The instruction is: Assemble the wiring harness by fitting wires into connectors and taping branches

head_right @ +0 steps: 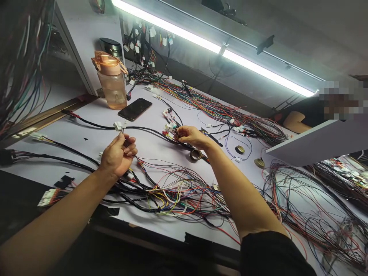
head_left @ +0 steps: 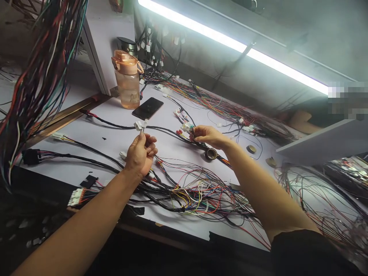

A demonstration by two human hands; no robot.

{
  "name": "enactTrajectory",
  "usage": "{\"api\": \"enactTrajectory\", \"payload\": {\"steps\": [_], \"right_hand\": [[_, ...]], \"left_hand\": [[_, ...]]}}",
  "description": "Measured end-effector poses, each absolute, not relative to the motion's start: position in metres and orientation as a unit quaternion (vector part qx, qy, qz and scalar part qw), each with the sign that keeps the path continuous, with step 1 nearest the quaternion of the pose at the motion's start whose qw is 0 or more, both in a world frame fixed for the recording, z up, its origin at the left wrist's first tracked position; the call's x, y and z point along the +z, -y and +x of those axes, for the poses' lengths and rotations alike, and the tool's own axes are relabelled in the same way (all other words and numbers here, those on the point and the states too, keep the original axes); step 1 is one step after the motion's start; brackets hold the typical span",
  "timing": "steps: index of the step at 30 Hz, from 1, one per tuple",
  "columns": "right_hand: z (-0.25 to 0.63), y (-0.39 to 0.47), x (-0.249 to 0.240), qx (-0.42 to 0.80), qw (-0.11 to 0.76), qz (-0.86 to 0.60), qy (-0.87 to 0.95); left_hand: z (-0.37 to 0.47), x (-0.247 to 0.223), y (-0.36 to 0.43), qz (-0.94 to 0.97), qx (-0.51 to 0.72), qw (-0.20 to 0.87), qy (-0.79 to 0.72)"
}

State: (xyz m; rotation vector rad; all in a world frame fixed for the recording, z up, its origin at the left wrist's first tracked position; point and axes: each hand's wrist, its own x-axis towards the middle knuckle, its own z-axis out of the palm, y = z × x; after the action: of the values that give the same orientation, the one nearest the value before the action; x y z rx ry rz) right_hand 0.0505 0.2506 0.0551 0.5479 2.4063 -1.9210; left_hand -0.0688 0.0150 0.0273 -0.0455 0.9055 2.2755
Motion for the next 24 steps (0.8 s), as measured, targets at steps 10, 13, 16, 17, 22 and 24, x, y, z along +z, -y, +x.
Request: {"api": "enactTrajectory", "payload": {"steps": [10,13,16,17,22,24], "right_hand": [[0.052,-0.242,0.047,-0.551,-0.079,0.239,-0.796],[0.052,-0.236,0.047,-0.558,-0.083,0.241,-0.79],[0.052,-0.233,0.049,-0.584,-0.082,0.243,-0.77],[0.051,-0.232,0.049,-0.593,-0.083,0.246,-0.762],[0.05,-0.232,0.05,-0.615,-0.08,0.278,-0.734],[0.051,-0.234,0.048,-0.618,-0.085,0.277,-0.731]], "left_hand": [[-0.068,0.027,-0.015,-0.009,0.871,0.341,-0.354],[-0.067,0.027,-0.015,-0.01,0.87,0.34,-0.358],[-0.068,0.027,-0.015,-0.01,0.869,0.34,-0.359],[-0.068,0.027,-0.015,-0.009,0.869,0.341,-0.359],[-0.068,0.026,-0.014,-0.006,0.869,0.34,-0.358],[-0.068,0.025,-0.014,-0.005,0.869,0.341,-0.358]]}}
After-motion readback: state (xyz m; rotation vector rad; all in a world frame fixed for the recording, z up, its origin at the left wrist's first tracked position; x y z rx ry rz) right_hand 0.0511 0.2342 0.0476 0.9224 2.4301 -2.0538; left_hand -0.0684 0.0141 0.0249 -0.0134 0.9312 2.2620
